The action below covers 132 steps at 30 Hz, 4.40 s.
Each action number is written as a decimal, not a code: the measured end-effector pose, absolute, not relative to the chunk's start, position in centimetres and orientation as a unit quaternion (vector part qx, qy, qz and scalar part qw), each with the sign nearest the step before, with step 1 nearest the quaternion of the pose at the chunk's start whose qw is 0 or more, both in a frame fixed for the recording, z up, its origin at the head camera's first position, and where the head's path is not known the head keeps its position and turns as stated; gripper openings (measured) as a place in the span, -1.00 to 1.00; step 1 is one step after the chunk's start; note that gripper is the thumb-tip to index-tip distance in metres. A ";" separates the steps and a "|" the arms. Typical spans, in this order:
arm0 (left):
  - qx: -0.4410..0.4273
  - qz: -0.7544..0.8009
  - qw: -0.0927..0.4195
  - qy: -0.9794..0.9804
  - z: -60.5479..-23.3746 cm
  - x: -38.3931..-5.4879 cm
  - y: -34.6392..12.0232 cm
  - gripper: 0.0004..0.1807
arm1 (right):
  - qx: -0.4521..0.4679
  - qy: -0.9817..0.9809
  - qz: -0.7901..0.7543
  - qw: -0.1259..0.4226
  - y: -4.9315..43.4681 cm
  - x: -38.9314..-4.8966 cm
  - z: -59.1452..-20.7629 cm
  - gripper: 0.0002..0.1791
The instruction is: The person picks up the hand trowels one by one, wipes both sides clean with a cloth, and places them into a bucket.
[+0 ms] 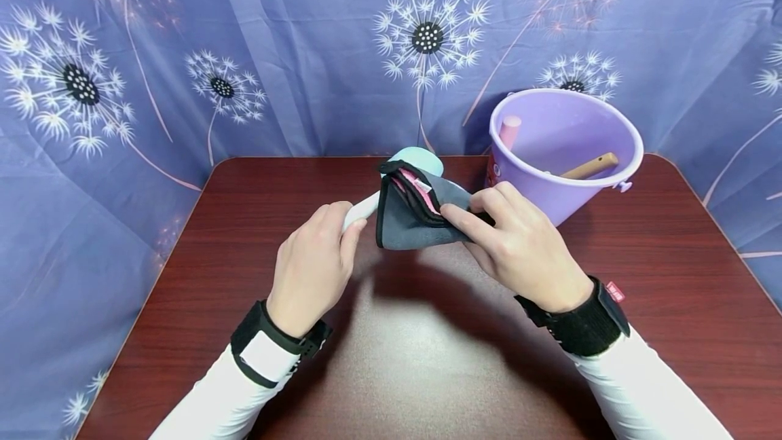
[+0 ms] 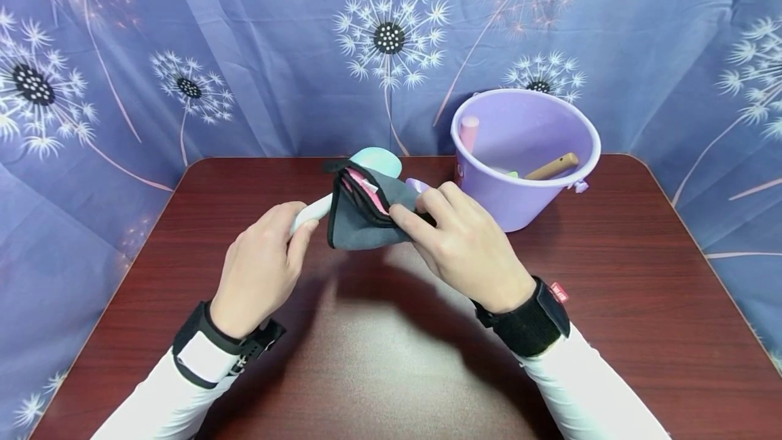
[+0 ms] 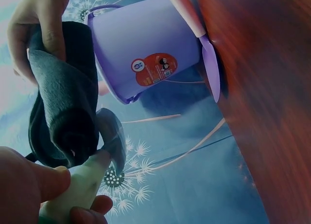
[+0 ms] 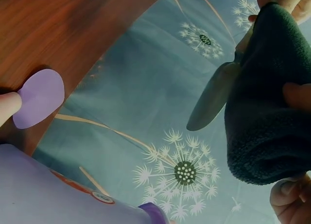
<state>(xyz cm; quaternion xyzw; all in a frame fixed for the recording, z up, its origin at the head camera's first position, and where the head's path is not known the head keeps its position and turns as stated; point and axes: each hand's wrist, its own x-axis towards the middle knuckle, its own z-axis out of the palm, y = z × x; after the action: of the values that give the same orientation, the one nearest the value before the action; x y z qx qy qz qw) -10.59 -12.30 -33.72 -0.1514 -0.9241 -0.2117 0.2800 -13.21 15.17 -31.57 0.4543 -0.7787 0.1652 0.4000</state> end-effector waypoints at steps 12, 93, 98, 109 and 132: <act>-0.127 -0.218 0.282 -0.926 -33.6 -10.6 -12.5 -0.72 | 0.469 -0.765 0.179 0.404 15.1 -13.0 -31.3 -0.68; -0.244 -0.452 -0.097 -0.853 -32.0 -9.8 -12.9 -0.69 | 0.398 -0.784 0.161 0.448 15.7 -13.4 -30.9 -0.78; -0.244 -0.445 -0.101 -0.856 -32.0 -9.8 -12.9 -0.69 | 0.387 -0.789 0.161 0.449 15.8 -13.6 -31.1 -0.77; -0.253 -0.427 -0.100 -0.862 -31.8 -9.7 -12.9 -0.69 | 0.360 -0.800 0.182 0.445 16.3 -14.0 -31.7 -0.67; -0.254 -0.431 -0.098 -0.860 -31.5 -9.6 -13.0 -0.72 | 0.298 -0.832 0.188 0.428 17.0 -14.1 -32.1 -0.64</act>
<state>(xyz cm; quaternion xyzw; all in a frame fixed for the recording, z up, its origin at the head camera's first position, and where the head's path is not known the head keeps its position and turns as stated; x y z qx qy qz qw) -9.55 -12.98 -31.54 -0.2537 -0.8605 -0.4309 -0.0978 -14.11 17.00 -32.06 0.2982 -0.8321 0.1877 0.4284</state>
